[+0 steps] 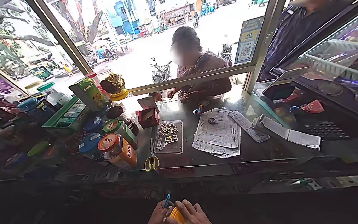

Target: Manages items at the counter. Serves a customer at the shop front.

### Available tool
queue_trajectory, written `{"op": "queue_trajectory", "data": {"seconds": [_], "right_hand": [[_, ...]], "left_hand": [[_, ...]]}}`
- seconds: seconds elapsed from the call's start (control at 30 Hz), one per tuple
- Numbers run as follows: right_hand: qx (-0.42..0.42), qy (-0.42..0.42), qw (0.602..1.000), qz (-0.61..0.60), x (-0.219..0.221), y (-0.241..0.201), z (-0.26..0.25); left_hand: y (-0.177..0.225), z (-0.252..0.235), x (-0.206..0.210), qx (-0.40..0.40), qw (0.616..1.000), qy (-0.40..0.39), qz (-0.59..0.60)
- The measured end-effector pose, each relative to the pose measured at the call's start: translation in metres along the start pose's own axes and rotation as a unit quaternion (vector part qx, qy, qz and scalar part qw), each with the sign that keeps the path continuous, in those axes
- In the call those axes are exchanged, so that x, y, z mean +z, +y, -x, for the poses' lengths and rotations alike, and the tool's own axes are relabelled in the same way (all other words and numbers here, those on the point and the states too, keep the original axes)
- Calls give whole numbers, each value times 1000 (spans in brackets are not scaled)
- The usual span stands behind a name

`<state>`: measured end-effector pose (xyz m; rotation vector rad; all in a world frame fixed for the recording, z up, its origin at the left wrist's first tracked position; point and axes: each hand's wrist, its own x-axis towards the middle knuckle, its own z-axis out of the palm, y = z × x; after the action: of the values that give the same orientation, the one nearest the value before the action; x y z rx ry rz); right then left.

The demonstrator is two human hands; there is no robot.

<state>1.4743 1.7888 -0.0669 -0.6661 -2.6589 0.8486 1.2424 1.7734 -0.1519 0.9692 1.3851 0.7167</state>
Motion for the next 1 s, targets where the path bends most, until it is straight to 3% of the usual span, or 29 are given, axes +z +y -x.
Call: {"op": "queue_trajectory", "data": {"seconds": [0.07, 0.13, 0.3, 0.43, 0.47, 0.57, 0.6, 0.7, 0.77, 0.83, 0.9, 1.0], "right_hand": [[142, -56, 988, 18, -15, -15, -4], [205, -120, 971, 26, -35, -18, -14], [37, -146, 987, -48, -40, 4, -8], [202, -152, 967, 27, -46, -17, -6], [193, -155, 969, 22, -49, -17, -4], [60, -138, 988, -43, -46, -5, -2], [66, -129, 989, -29, -40, -8, -3], [204, -175, 963, 12, -41, -19, -11], [212, -206, 955, -24, -58, -4, -23], [186, -130, 973, -50, -86, 35, -42], [185, 43, 981, -30, -117, 94, -78], [279, 187, 942, 3, -154, 192, -146]], "left_hand": [[-1, -5, -2, 0, 1000, -6, -21], [4, -8, 1, -5, 1000, -4, -21], [8, -8, -3, 30, 999, -21, -29], [1, -13, -1, 1, 1000, -22, -22], [4, -12, 0, 2, 1000, -19, -19], [5, -9, -1, 27, 999, -8, -24], [1, -9, -2, 24, 999, -13, -25], [-7, -10, -2, 19, 1000, -15, -12], [-4, -5, 1, 22, 1000, -4, 13], [-5, -1, -1, 34, 999, 2, 34], [-9, 2, -3, 37, 998, 9, 40], [-12, 7, 0, 34, 999, 16, 32]]}}
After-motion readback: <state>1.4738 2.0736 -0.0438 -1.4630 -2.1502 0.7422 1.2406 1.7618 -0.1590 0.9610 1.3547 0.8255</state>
